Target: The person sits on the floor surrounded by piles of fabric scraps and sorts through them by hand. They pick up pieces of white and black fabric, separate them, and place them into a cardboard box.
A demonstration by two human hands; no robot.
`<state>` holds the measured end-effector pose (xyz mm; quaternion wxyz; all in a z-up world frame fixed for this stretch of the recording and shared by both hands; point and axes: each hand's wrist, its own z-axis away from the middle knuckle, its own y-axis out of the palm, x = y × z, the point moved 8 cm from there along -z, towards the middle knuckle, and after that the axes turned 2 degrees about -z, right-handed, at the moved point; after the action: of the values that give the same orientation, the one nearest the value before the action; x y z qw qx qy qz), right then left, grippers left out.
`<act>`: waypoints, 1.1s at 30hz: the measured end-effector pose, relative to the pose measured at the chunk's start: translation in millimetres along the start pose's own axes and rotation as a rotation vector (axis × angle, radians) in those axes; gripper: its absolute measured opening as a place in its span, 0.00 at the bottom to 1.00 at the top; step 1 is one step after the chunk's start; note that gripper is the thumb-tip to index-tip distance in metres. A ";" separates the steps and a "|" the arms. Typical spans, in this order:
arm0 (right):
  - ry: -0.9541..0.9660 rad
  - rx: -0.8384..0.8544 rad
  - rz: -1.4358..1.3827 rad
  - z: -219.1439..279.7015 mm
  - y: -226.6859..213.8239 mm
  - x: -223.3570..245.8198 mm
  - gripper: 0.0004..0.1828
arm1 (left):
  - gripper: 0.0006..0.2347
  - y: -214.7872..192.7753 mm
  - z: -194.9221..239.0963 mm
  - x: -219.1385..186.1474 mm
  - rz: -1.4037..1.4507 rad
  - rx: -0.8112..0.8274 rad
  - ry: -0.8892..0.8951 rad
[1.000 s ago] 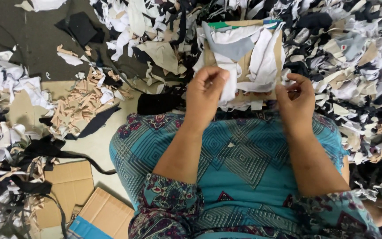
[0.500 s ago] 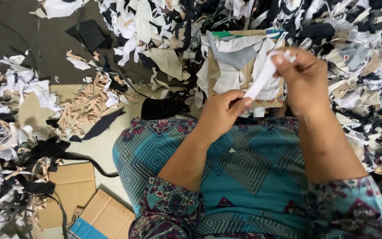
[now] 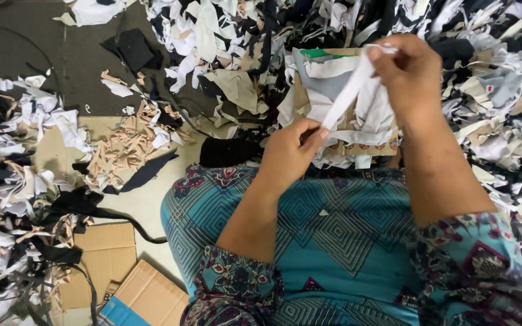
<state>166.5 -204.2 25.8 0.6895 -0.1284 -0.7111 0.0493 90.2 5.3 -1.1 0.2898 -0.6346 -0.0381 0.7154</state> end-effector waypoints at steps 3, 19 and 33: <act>-0.008 -0.074 0.263 6.3 -27.9 -21.7 0.10 | 0.18 -1.0 -3.9 4.4 -0.115 -0.033 0.009; -0.567 -0.144 1.172 39.9 56.6 -57.8 0.29 | 0.28 70.5 -92.1 51.1 -0.849 -0.650 0.451; -0.372 -0.039 0.829 31.6 -33.7 -20.9 0.45 | 0.30 79.8 -64.9 -55.1 -0.688 -0.240 0.324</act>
<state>131.6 -238.4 12.5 0.4695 -0.4041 -0.7123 0.3301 122.8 -106.7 1.5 0.4383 -0.7188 -0.2856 0.4579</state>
